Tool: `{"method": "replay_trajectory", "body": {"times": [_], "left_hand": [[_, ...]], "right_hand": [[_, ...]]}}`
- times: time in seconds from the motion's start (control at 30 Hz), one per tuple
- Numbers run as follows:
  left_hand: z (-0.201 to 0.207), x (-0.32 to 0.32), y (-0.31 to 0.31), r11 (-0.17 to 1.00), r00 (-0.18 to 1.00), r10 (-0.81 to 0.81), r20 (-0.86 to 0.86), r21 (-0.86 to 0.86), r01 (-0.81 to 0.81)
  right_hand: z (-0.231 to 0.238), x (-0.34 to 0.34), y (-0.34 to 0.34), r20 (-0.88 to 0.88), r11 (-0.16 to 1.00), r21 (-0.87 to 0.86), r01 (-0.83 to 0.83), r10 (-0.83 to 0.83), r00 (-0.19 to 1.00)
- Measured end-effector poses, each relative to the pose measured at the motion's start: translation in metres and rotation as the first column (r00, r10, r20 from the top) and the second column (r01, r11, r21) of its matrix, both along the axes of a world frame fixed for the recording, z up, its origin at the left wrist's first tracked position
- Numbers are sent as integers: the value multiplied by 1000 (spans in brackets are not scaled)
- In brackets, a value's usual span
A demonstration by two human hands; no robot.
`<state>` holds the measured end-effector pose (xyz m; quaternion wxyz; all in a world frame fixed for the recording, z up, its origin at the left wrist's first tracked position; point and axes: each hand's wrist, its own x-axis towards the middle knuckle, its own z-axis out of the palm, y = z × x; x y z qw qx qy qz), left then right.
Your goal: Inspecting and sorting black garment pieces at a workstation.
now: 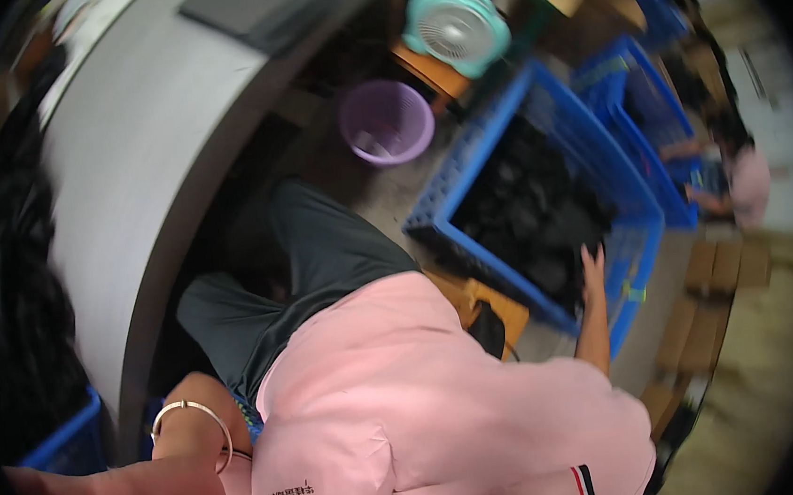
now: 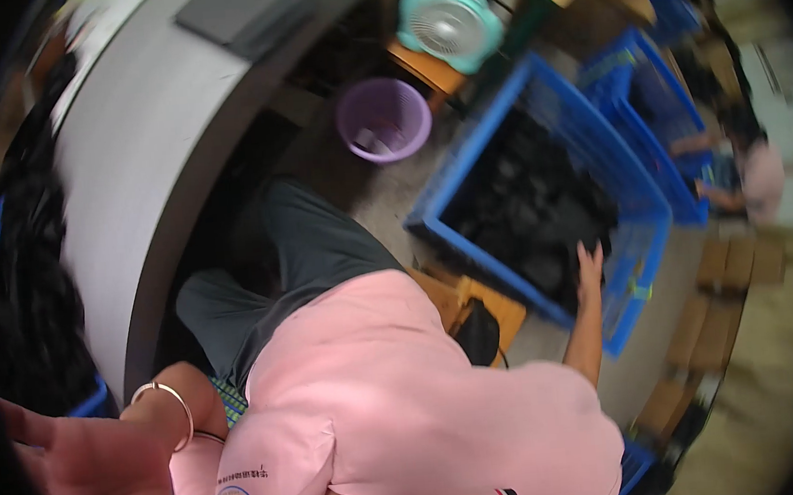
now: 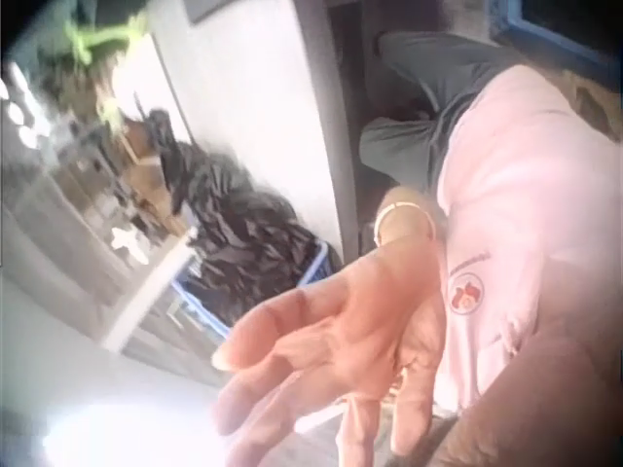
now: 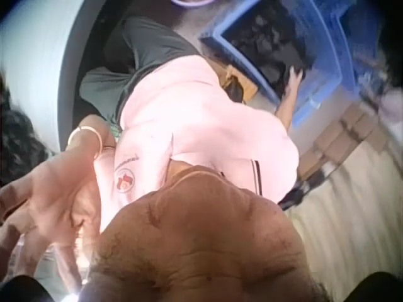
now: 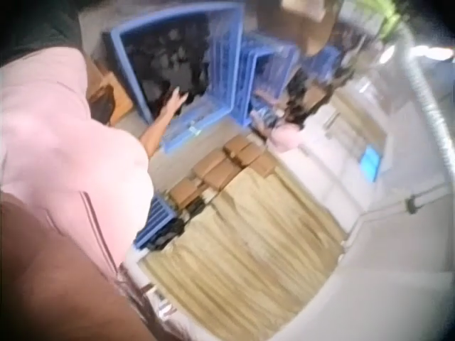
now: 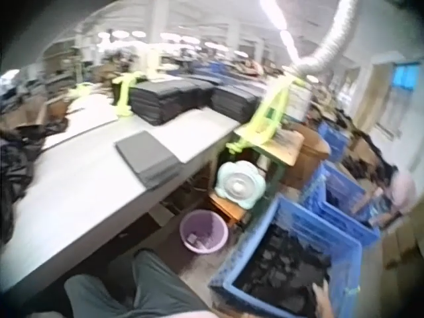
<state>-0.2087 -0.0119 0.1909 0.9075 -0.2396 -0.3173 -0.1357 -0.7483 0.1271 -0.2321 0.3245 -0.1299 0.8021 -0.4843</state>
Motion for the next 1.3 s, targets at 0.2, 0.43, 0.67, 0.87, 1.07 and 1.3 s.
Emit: {"method": "replay_trajectory", "body": {"times": [0.2, 0.43, 0.67, 0.87, 1.07, 1.3], "left_hand": [[18, 72, 28, 917, 919, 393, 25, -81, -390], [8, 152, 94, 796, 795, 606, 34, -8, -606], [-9, 212, 103, 649, 649, 760, -20, 34, -760], [-36, 323, 1, -304, -53, 611, 790, 172, -937], [-159, 446, -155, -606, 20, 0, 1000, 16, -795], [-175, 517, -202, -619, 187, -491, 851, -191, -762]], "right_hand": [[-73, 3, -20, -223, 934, 353, 63, 18, 975], [7, 200, -192, -642, 565, 216, -796, 697, 321], [101, 355, -242, -761, 195, 284, -939, 642, -96], [133, 406, -226, -663, 80, 346, -935, 726, -183], [135, 427, -217, -650, -62, 379, -923, 692, -313], [143, 435, -211, -598, -91, 431, -897, 716, -360]]}}
